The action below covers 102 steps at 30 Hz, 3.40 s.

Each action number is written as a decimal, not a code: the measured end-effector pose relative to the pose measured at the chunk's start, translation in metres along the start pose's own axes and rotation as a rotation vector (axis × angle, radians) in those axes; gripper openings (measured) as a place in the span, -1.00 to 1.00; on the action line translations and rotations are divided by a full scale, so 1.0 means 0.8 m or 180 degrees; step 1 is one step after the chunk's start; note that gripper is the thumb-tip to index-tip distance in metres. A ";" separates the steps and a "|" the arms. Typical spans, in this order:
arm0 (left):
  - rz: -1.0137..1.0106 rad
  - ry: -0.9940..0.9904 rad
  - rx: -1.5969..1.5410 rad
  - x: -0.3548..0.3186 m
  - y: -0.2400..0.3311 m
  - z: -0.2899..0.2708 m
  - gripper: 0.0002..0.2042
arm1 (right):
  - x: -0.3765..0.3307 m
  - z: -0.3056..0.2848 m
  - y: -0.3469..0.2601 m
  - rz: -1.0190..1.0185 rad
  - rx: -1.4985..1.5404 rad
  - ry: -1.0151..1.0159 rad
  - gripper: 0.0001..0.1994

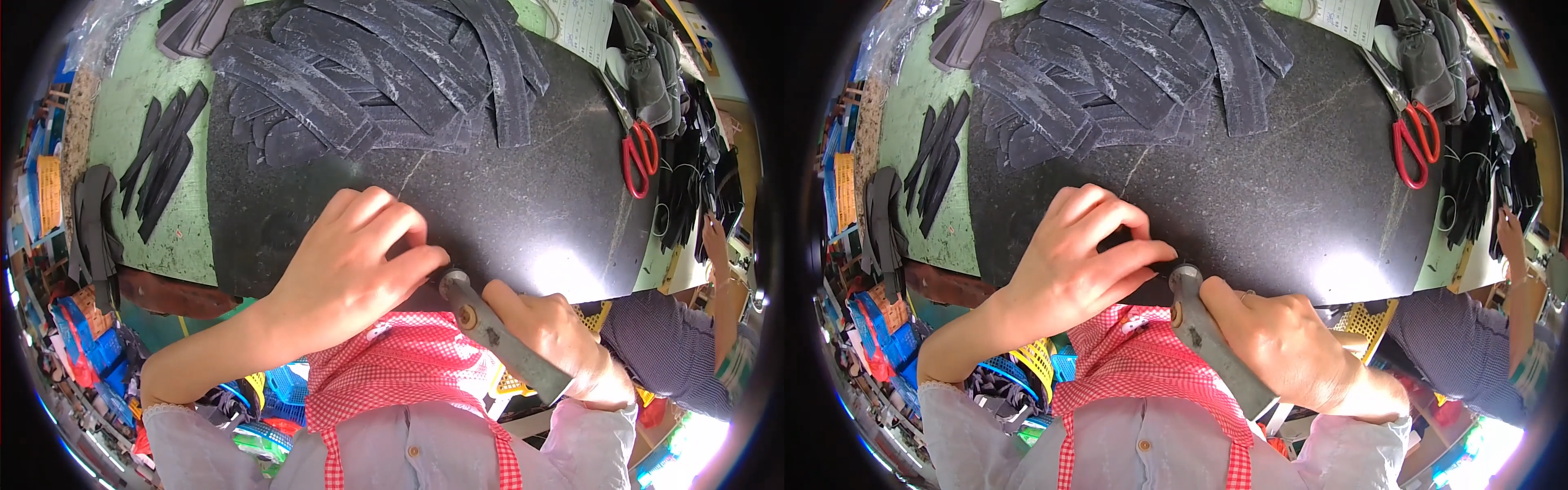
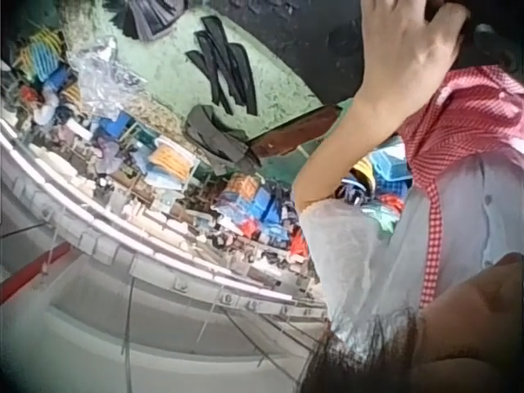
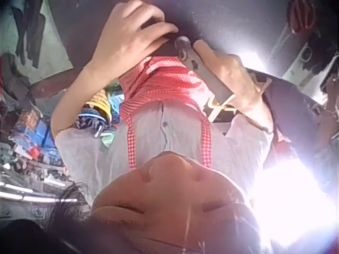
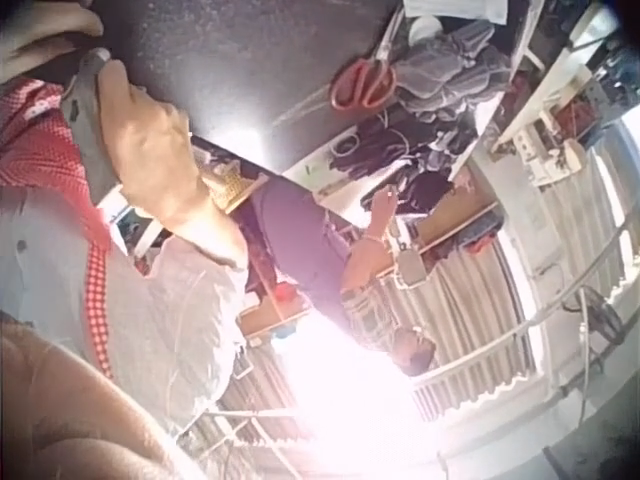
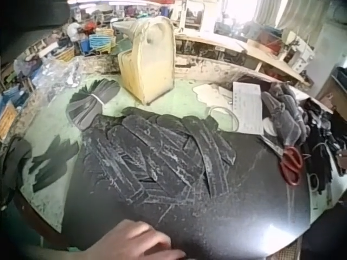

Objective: Hammering material strips onto a base component as part of the shoe manufacturing process.

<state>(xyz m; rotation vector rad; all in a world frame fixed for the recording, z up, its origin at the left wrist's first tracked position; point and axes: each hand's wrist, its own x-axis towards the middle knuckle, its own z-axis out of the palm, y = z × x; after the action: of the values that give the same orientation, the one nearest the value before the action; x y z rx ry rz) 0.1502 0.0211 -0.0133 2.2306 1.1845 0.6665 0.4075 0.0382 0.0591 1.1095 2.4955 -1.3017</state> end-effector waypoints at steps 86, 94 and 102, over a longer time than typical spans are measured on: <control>-0.0178 0.0951 0.0592 -0.092 -0.094 -0.081 -0.72 | 0.146 -0.013 -0.077 -0.0518 -0.0036 -0.0291 -0.83; -0.0187 0.1034 0.0780 -0.103 -0.090 -0.084 -0.76 | 0.161 -0.008 -0.084 -0.0591 0.0066 -0.0407 -0.74; -0.0750 0.1300 0.1241 -0.116 -0.071 -0.078 -0.73 | 0.167 0.001 -0.093 -0.0621 -0.0252 -0.0165 -0.76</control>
<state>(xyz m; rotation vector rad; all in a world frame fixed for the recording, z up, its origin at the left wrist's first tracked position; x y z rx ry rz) 0.0310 -0.0169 -0.0207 2.2660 1.8871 0.8813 0.2618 0.0839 0.0534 0.8223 2.6460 -1.2460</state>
